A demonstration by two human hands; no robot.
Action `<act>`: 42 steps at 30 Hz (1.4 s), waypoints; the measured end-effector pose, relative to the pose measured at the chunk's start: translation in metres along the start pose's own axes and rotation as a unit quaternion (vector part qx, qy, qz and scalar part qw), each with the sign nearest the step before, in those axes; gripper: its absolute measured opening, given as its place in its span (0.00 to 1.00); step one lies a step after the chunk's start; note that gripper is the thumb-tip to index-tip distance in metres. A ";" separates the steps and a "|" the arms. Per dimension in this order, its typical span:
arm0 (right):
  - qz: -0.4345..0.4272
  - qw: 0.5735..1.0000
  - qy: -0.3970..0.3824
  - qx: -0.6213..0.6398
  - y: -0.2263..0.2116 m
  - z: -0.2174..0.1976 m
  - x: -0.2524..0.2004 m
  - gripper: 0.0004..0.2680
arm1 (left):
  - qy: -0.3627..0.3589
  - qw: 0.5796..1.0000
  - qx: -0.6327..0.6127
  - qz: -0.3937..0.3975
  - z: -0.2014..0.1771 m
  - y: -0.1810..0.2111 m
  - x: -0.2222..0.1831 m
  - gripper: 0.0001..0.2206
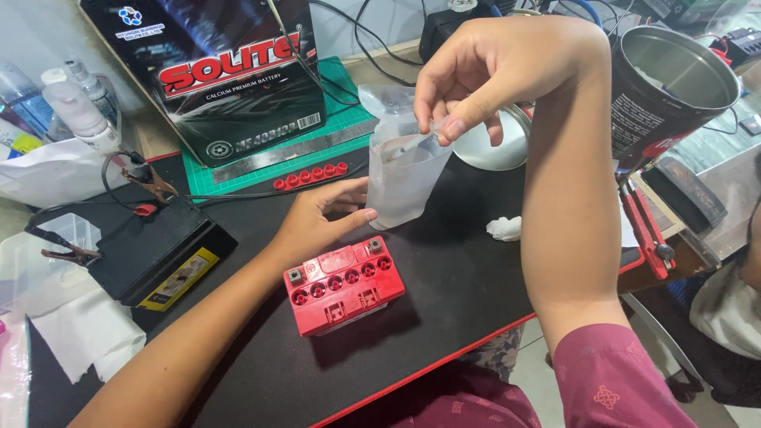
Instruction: Filling a small lead-acid battery with electrolyte liquid using a syringe
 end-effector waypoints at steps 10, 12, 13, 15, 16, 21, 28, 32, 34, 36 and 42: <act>-0.027 0.999 0.001 -0.028 0.004 -0.001 0.001 0.07 | -0.001 1.000 0.001 0.002 -0.001 0.002 -0.001 0.25; 0.002 1.000 0.015 -0.027 0.004 -0.002 0.000 0.05 | -0.004 1.000 0.002 0.001 -0.001 0.005 -0.001 0.25; 0.002 1.000 0.015 -0.027 0.000 -0.001 -0.001 0.05 | -0.004 1.000 0.002 0.001 -0.001 0.002 -0.001 0.25; 0.069 0.995 0.036 -0.055 -0.004 -0.001 -0.005 0.04 | -0.002 1.000 -0.008 0.005 0.001 -0.002 0.000 0.24; 0.069 0.995 0.036 -0.055 0.001 -0.002 -0.006 0.04 | -0.002 1.000 -0.008 0.005 0.000 0.000 0.000 0.24; -0.025 0.999 0.037 -0.005 0.014 -0.008 -0.011 0.04 | 0.003 1.000 -0.001 -0.012 0.000 0.002 -0.001 0.25; -0.076 0.996 0.024 0.033 0.027 -0.016 -0.029 0.05 | 0.001 1.000 -0.007 -0.007 -0.001 0.002 -0.002 0.25; -0.012 0.999 0.041 0.002 0.036 -0.018 -0.038 0.04 | 0.001 1.000 -0.005 -0.005 -0.001 0.004 -0.002 0.25; -0.034 0.999 0.031 0.002 0.041 -0.019 -0.043 0.05 | 0.002 1.000 -0.006 -0.006 -0.001 0.005 -0.002 0.25; -0.013 0.999 0.042 0.015 0.043 -0.019 -0.049 0.04 | 0.000 1.000 -0.005 -0.002 -0.001 0.006 -0.002 0.24; -0.031 0.996 0.068 -0.038 0.032 -0.018 -0.056 0.06 | 0.008 0.999 -0.031 0.006 0.001 -0.004 0.000 0.23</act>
Point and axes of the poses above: each hand's wrist, its own x-axis towards the middle knuckle, its own z-axis out of the palm, y = z × x, the point moved 3 cm from there along x, towards the middle knuckle, and after that the axes turned 5 degrees about -z, right-handed, at the moved point
